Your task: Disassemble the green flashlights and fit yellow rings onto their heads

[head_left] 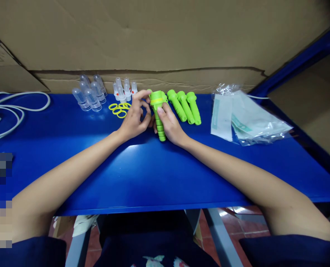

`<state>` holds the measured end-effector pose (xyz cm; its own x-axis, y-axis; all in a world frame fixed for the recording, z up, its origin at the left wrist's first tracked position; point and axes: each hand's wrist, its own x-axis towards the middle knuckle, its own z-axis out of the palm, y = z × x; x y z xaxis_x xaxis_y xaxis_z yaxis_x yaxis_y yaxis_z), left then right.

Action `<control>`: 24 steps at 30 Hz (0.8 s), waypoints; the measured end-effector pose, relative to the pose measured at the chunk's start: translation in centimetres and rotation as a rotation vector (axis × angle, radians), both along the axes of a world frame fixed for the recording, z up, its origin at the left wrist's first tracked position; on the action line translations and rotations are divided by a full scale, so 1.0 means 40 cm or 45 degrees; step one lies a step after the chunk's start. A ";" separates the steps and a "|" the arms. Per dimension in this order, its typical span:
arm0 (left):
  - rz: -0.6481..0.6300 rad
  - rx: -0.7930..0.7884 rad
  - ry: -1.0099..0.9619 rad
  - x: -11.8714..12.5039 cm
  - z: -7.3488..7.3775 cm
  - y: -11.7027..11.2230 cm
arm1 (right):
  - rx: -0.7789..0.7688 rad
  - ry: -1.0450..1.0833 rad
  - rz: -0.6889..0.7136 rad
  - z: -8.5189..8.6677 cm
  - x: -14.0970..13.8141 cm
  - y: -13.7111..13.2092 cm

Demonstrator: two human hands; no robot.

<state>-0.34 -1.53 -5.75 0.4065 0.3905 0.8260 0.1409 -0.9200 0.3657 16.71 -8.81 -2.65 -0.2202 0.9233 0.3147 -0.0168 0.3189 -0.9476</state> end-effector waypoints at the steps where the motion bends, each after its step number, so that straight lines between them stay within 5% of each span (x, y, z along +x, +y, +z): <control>1: 0.006 -0.007 -0.002 0.000 0.000 0.001 | 0.002 -0.004 -0.005 0.000 0.000 0.000; 24: 0.033 0.001 -0.018 0.004 0.001 -0.003 | -0.006 -0.062 -0.012 0.001 0.000 -0.003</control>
<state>-0.16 -1.64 -5.71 0.3848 0.3999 0.8319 0.1594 -0.9165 0.3669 16.71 -8.95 -2.59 -0.2266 0.9269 0.2991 0.0322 0.3141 -0.9488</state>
